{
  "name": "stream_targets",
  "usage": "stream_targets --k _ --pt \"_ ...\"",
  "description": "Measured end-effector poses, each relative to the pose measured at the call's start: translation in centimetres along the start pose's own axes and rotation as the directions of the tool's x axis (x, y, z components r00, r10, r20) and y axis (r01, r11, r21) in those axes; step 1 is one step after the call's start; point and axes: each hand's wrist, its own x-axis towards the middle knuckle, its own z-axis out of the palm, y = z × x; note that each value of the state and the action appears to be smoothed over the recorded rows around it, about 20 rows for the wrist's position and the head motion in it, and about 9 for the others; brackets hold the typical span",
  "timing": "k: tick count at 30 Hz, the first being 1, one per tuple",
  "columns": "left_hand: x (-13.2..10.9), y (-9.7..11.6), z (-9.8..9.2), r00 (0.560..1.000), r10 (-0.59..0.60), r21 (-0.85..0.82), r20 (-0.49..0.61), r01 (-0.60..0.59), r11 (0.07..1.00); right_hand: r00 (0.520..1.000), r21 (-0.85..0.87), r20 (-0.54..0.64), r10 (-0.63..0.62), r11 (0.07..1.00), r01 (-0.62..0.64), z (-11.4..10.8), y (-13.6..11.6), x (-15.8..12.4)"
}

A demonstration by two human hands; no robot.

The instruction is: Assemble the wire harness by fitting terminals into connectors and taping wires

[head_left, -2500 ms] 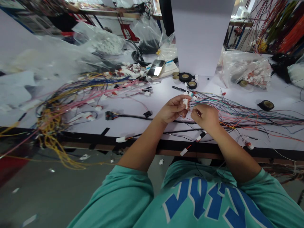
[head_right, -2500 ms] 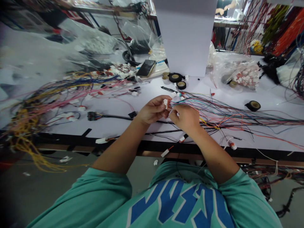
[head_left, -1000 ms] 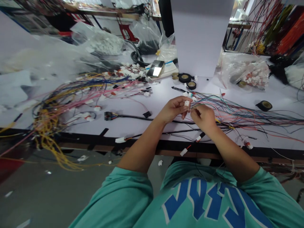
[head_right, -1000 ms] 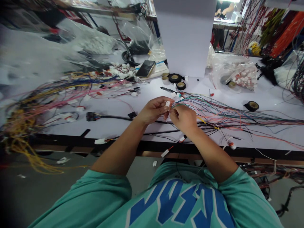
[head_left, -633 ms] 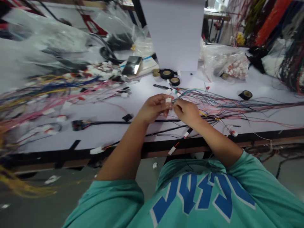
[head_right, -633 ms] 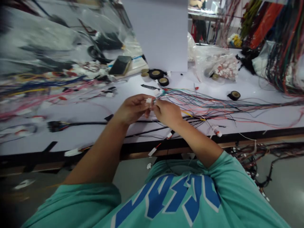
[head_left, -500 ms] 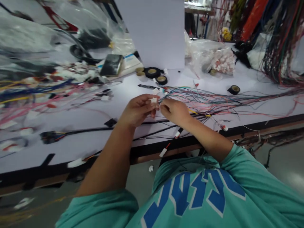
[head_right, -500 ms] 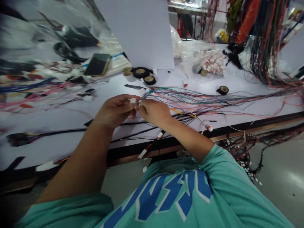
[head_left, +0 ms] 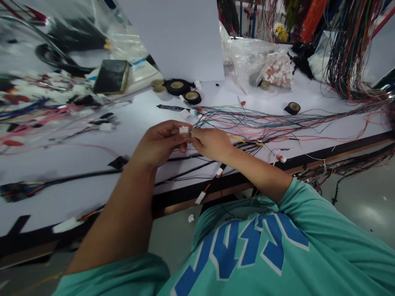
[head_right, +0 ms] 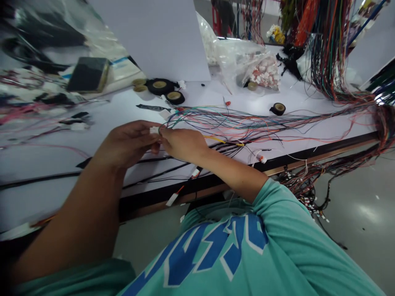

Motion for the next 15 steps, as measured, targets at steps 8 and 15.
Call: stream_targets --k 8,15 --pt "0.6 0.1 -0.2 0.991 -0.086 0.016 -0.103 0.089 0.996 0.999 -0.038 0.015 -0.050 0.998 0.051 0.4 0.5 0.2" --pt "0.9 1.1 -0.9 0.886 -0.220 -0.062 -0.409 0.213 0.975 0.995 -0.164 0.083 -0.054 0.984 0.067 0.7 2.2 1.1"
